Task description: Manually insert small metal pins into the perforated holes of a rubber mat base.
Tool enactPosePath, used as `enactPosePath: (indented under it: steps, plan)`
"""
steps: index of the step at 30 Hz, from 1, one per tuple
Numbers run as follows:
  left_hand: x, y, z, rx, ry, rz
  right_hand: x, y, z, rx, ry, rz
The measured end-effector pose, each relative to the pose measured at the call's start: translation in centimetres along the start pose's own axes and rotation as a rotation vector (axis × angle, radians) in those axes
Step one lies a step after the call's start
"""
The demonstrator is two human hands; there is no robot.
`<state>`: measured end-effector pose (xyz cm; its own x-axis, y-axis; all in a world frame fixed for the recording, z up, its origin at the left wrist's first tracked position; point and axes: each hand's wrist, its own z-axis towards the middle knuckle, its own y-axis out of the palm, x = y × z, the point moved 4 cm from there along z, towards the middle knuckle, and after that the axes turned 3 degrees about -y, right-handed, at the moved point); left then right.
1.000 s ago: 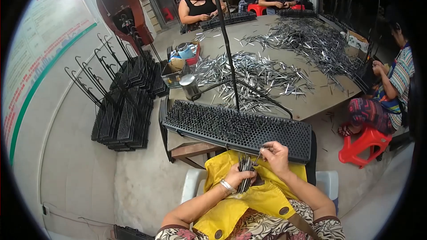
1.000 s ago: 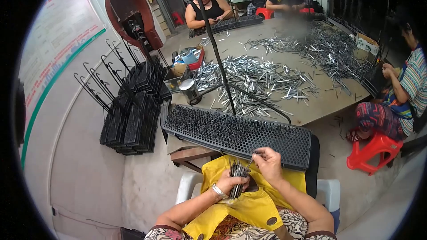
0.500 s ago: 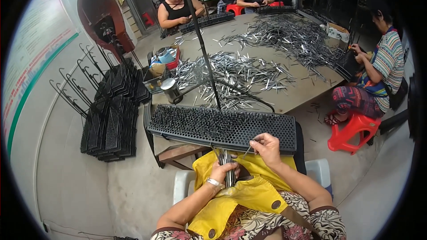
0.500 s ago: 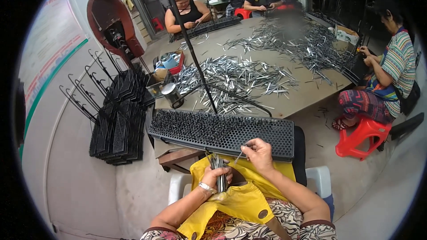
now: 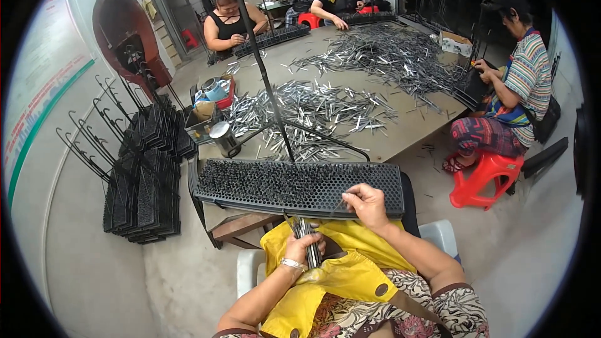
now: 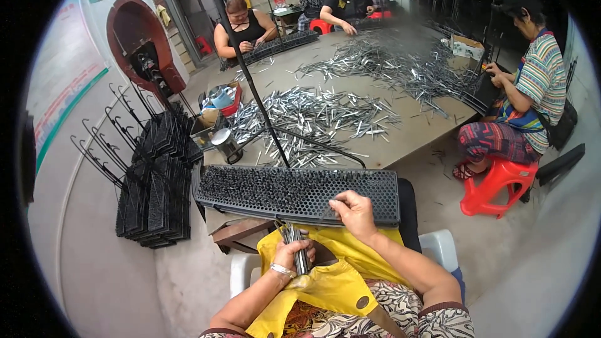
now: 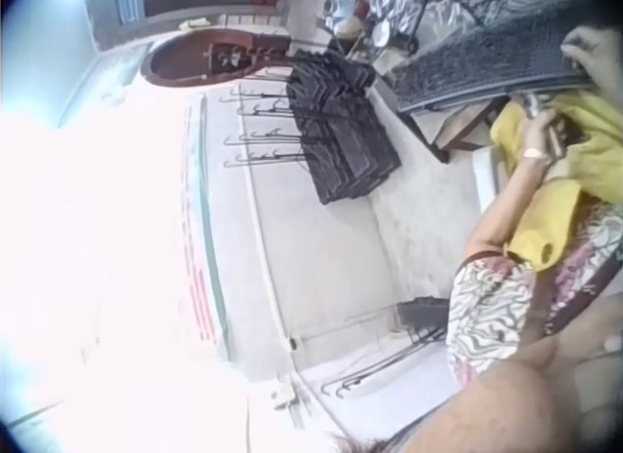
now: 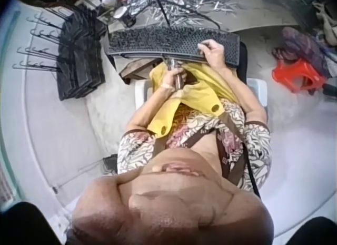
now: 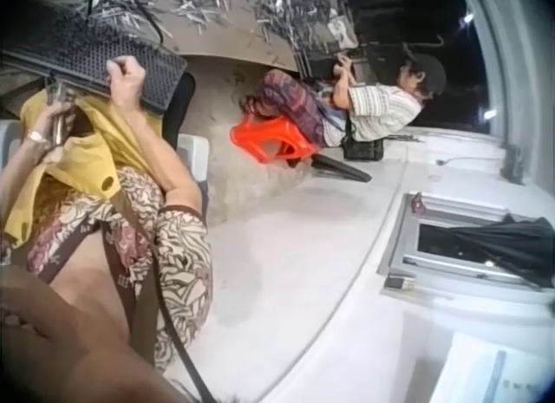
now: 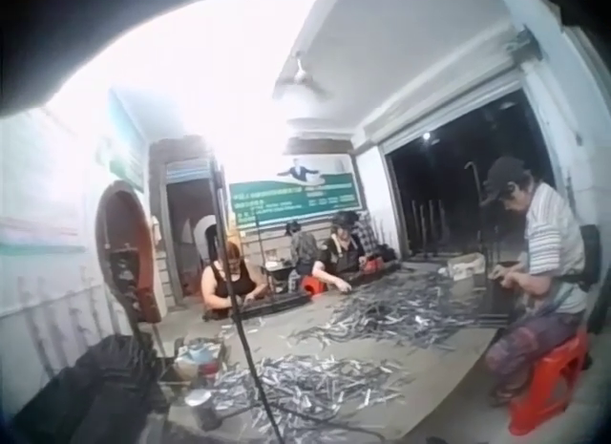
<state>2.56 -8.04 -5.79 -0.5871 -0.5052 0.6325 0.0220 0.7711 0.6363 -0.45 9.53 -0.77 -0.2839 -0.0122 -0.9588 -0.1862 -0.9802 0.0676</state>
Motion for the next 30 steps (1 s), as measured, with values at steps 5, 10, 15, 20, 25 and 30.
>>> enactPosePath:
  steps: [5,10,15,20,25,30]
  plan:
    - [0.0,-0.2,-0.2,0.009,0.013,0.031,-0.7,-0.5,1.4,0.039,-0.083,-0.151]
    - [0.6,-0.2,1.1,0.012,0.037,0.086,-1.5,-0.9,3.6,0.04,-0.163,-0.222]
    - [1.5,0.9,0.1,0.039,0.107,0.157,-1.4,-0.8,4.3,0.111,-0.066,-0.163]
    - [1.1,0.5,0.1,0.033,0.148,0.17,-0.6,-0.5,6.0,0.104,-0.159,-0.211]
    - [1.1,1.0,-0.3,0.001,0.157,0.223,0.0,0.2,6.7,0.081,-0.294,-0.316]
    - [1.2,1.2,-0.2,0.003,0.146,0.221,1.3,1.2,7.2,0.063,-0.419,-0.404]
